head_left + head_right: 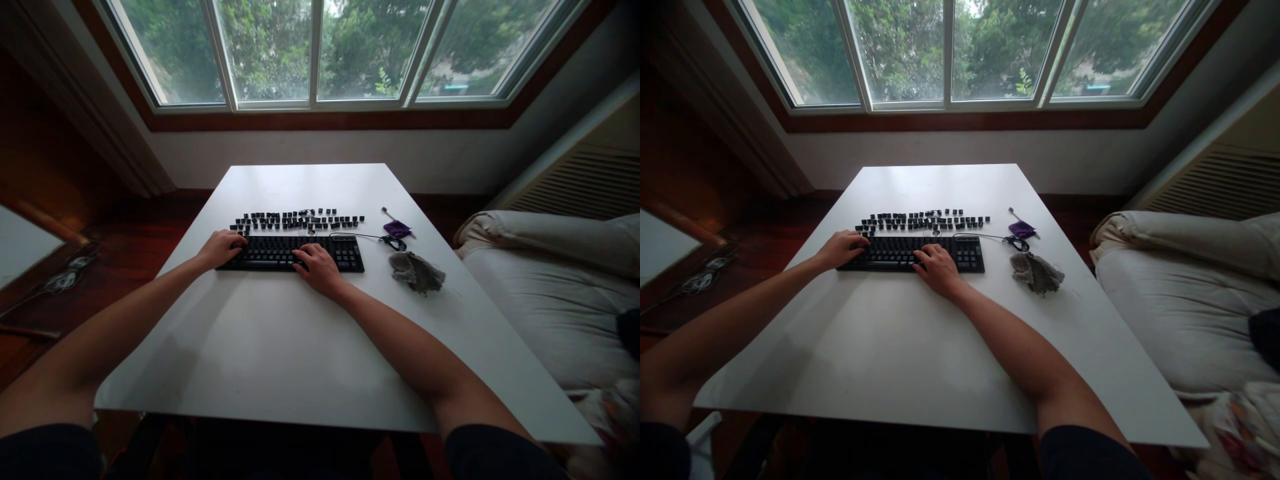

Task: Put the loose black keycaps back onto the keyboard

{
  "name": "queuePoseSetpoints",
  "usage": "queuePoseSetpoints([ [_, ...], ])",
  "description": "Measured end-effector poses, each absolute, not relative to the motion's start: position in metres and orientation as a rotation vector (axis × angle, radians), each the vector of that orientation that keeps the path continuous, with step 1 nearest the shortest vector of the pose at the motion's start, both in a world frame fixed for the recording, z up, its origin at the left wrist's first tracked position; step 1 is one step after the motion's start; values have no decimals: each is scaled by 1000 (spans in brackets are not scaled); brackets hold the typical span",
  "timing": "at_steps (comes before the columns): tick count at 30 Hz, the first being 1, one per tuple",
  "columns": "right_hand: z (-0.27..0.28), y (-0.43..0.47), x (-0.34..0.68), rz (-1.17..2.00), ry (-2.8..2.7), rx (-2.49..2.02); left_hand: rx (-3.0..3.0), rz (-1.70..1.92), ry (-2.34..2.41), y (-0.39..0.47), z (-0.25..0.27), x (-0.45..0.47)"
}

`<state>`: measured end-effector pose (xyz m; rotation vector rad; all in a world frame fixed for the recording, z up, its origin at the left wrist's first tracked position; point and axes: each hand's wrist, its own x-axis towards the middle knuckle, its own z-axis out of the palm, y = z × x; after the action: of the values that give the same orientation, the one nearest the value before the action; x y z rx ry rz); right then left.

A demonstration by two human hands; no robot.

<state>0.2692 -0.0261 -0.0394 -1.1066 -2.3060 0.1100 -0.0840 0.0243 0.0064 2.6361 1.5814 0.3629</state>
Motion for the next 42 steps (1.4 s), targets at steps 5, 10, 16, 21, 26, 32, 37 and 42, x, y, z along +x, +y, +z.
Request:
queuePoseSetpoints([
  [5,-38,-27,270,116,-2308,-1110,2654,372,1623,20,7,-81],
  [10,-39,-26,270,106,-2302,-1112,2670,346,1606,18,11,-81],
  [16,-41,-26,270,108,-2304,-1103,2661,226,1563,21,16,-83],
  [21,-41,-25,270,96,-2298,-1100,2626,189,1568,21,18,-81],
  [26,-41,-25,270,97,-2296,-1100,2548,182,1618,20,19,-81],
  [32,-41,-25,270,103,-2297,-1097,2436,114,1726,23,20,-79],
  [37,-42,-25,269,96,-2295,-1095,2410,59,1751,29,19,-79],
  [42,-43,-24,269,88,-2296,-1094,2448,-13,1741,33,20,-80],
])
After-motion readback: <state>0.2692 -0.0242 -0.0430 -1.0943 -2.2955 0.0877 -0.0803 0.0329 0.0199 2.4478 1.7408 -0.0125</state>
